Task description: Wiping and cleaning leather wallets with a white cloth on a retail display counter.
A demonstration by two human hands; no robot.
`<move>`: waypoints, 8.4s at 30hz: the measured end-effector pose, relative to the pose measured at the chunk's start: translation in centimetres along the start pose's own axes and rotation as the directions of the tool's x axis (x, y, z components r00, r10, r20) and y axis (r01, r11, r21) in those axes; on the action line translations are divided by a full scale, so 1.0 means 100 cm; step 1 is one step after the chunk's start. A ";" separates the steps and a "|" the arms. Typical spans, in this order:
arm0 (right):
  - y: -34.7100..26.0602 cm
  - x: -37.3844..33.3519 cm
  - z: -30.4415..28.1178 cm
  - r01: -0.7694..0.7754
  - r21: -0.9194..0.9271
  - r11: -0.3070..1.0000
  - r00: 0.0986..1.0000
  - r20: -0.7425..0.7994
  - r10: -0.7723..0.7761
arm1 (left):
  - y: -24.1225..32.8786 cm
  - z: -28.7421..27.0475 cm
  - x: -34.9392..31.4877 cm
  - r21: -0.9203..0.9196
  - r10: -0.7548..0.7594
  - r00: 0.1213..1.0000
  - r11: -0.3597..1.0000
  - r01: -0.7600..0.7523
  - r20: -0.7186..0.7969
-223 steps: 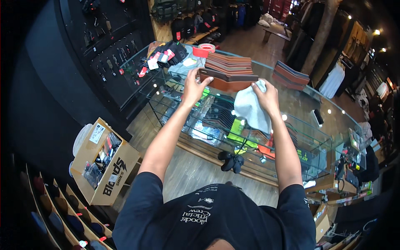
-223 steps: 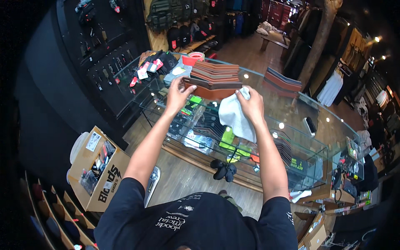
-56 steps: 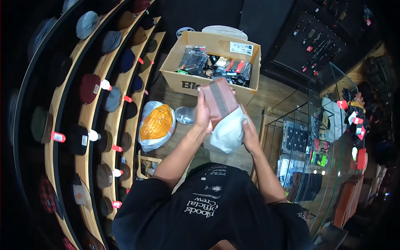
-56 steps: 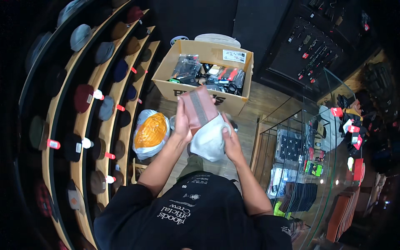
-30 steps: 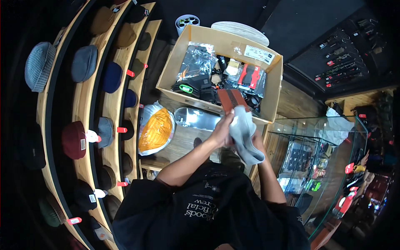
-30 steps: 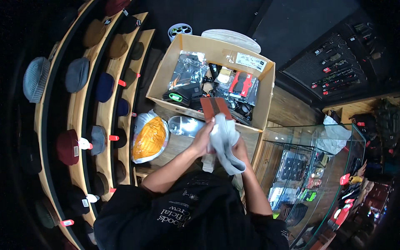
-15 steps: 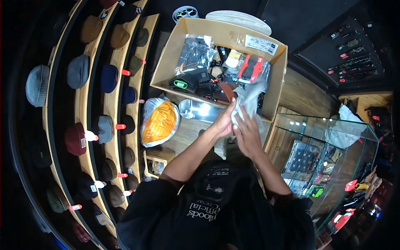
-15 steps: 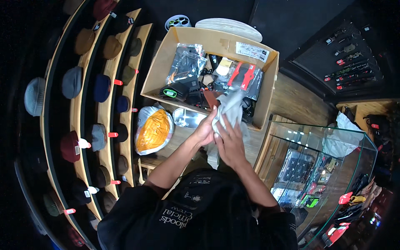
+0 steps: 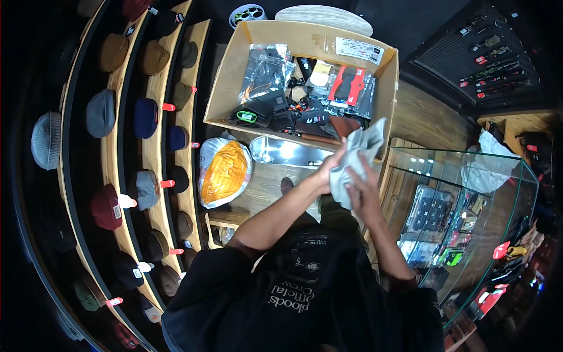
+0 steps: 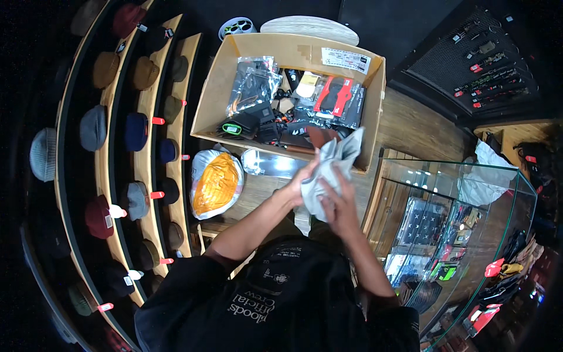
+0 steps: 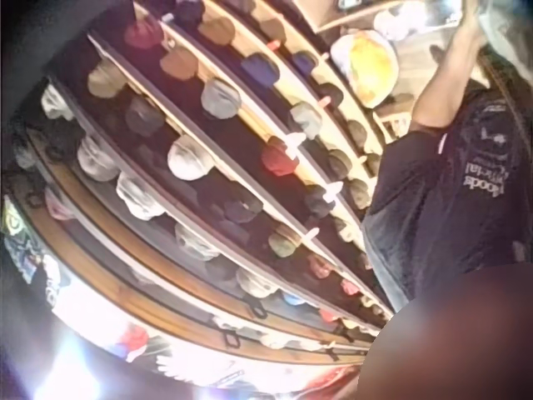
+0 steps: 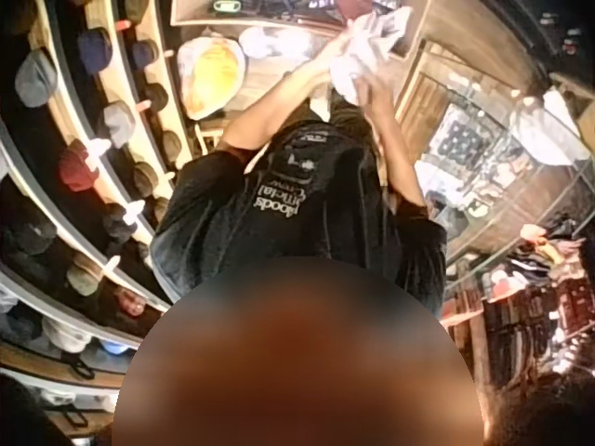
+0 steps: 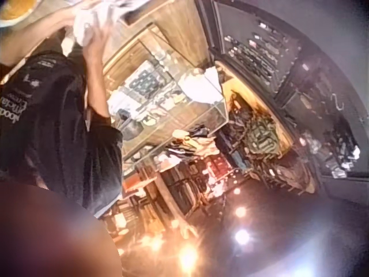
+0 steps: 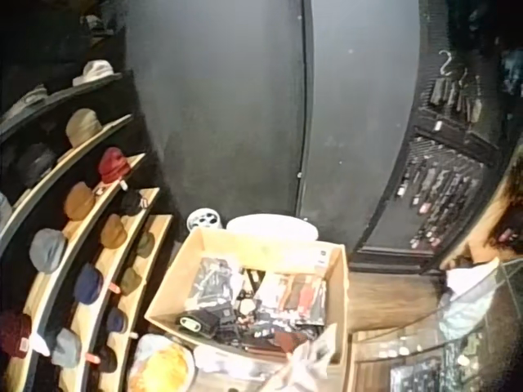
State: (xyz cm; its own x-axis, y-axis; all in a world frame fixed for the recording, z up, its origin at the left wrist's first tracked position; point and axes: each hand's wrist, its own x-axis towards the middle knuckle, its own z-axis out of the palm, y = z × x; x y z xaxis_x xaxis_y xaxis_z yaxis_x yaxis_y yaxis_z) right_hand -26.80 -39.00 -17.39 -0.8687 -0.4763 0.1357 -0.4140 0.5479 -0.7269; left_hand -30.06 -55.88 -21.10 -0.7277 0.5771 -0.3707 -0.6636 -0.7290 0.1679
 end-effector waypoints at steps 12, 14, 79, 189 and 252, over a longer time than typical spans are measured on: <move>-0.018 0.011 0.007 -0.225 0.100 0.969 0.951 -0.193 0.241 | -0.017 0.037 -0.044 0.037 0.117 0.992 0.993 -0.115 -0.053; -0.045 0.010 0.022 -0.277 0.170 0.946 0.910 -0.270 0.315 | -0.020 0.032 -0.051 0.107 0.153 0.976 0.985 -0.138 -0.154; -0.291 -0.588 0.002 0.238 0.730 0.640 0.001 -0.660 0.752 | -0.415 0.171 -0.226 0.933 -0.882 0.313 0.302 -0.196 0.352; -0.245 -0.659 -0.105 0.013 0.698 0.716 0.052 -0.715 0.697 | -0.593 0.162 -0.202 0.955 -0.886 0.389 0.294 0.046 0.253; -0.252 -0.775 -0.033 -0.479 0.544 0.689 -0.085 -0.810 0.580 | -0.549 0.203 -0.276 0.955 -0.832 0.478 0.199 -0.221 0.284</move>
State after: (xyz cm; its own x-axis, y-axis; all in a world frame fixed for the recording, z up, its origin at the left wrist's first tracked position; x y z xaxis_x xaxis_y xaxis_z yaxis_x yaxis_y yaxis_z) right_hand 50.10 -13.62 -7.41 -0.3870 0.9152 0.1120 0.2785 0.2318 -0.9320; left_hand 22.98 -24.33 -1.58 0.1551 0.9862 -0.0575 -0.1371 0.0791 0.9874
